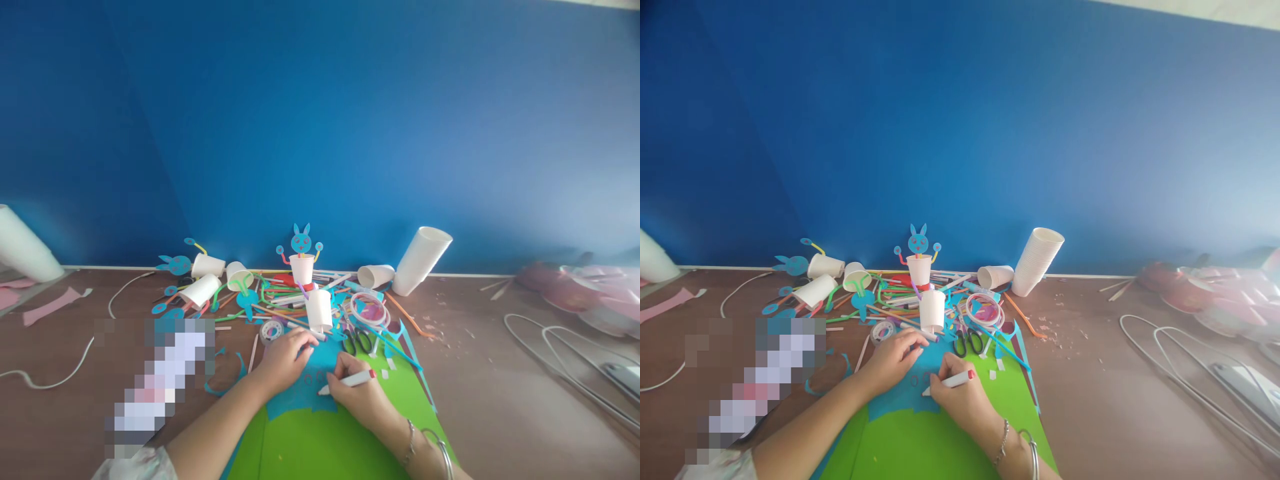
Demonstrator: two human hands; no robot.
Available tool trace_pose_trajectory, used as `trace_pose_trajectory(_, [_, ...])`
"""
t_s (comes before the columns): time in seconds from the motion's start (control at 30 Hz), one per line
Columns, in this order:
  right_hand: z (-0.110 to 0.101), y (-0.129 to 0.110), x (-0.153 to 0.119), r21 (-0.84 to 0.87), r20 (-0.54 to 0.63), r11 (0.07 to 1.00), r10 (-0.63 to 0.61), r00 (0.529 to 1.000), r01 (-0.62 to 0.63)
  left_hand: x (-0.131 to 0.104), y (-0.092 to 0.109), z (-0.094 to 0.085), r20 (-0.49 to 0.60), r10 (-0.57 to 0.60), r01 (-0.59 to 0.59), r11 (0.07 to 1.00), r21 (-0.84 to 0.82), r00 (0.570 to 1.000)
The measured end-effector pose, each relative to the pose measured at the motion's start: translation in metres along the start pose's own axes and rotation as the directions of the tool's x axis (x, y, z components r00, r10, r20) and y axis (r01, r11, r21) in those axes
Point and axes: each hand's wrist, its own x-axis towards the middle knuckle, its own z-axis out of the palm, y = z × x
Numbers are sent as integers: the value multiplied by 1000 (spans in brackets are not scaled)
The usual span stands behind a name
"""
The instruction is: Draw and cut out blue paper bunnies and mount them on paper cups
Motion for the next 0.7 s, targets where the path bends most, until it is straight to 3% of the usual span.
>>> trace_pose_trajectory(0.7, [3,-1,-1,13,46,1000,11,999,-11,0,0,0,-7,8,-8,1000,-21,1000])
